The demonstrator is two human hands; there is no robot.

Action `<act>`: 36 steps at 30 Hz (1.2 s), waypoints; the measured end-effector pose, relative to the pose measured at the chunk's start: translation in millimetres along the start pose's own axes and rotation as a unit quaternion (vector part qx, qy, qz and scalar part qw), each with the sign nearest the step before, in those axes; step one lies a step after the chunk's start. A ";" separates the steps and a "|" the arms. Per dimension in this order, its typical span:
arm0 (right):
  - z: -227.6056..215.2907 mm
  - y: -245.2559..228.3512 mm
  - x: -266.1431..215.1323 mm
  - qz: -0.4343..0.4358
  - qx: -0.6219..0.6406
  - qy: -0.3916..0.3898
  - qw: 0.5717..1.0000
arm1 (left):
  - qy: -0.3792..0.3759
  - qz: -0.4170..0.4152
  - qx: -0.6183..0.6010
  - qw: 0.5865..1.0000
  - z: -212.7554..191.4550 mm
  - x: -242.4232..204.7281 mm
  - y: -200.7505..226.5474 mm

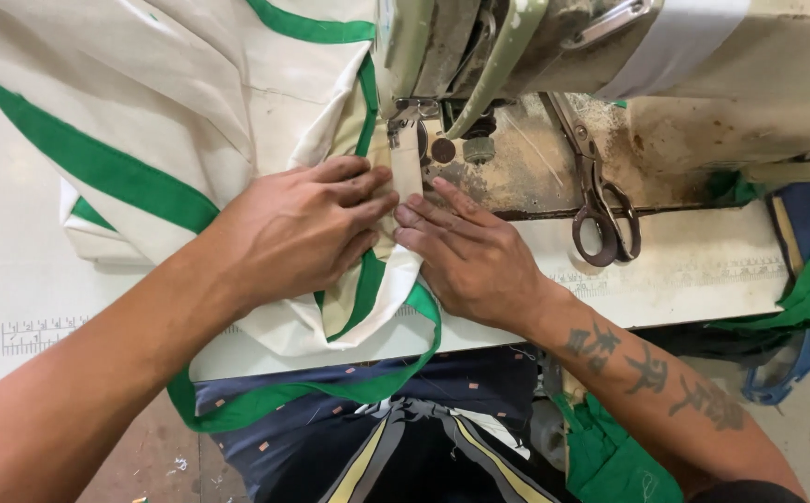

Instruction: Attaching a zipper to a tote bag using an industrial sewing machine

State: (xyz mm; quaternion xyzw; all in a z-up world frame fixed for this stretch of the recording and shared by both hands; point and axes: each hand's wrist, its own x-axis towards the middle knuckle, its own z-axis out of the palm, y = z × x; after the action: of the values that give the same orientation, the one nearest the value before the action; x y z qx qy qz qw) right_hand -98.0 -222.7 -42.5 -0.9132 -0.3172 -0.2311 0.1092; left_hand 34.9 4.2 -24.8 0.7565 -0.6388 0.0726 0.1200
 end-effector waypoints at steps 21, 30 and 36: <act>14.1 30.2 9.8 0.010 0.018 0.016 1.000 | -0.077 -0.009 0.055 0.995 3.2 17.6 -41.6; 11.7 36.0 -3.4 0.036 0.065 -0.028 0.997 | -0.133 0.053 0.032 0.989 -50.9 -31.1 30.7; 5.6 9.6 -2.0 -0.035 -0.033 -0.016 0.999 | -0.067 0.132 0.139 0.979 -52.3 -24.5 103.6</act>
State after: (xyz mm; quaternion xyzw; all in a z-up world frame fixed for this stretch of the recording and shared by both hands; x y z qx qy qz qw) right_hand -91.4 -229.2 -48.9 -0.9084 -0.3427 -0.2306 0.0657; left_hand -69.1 25.8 28.2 0.6782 -0.7231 0.1246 -0.0401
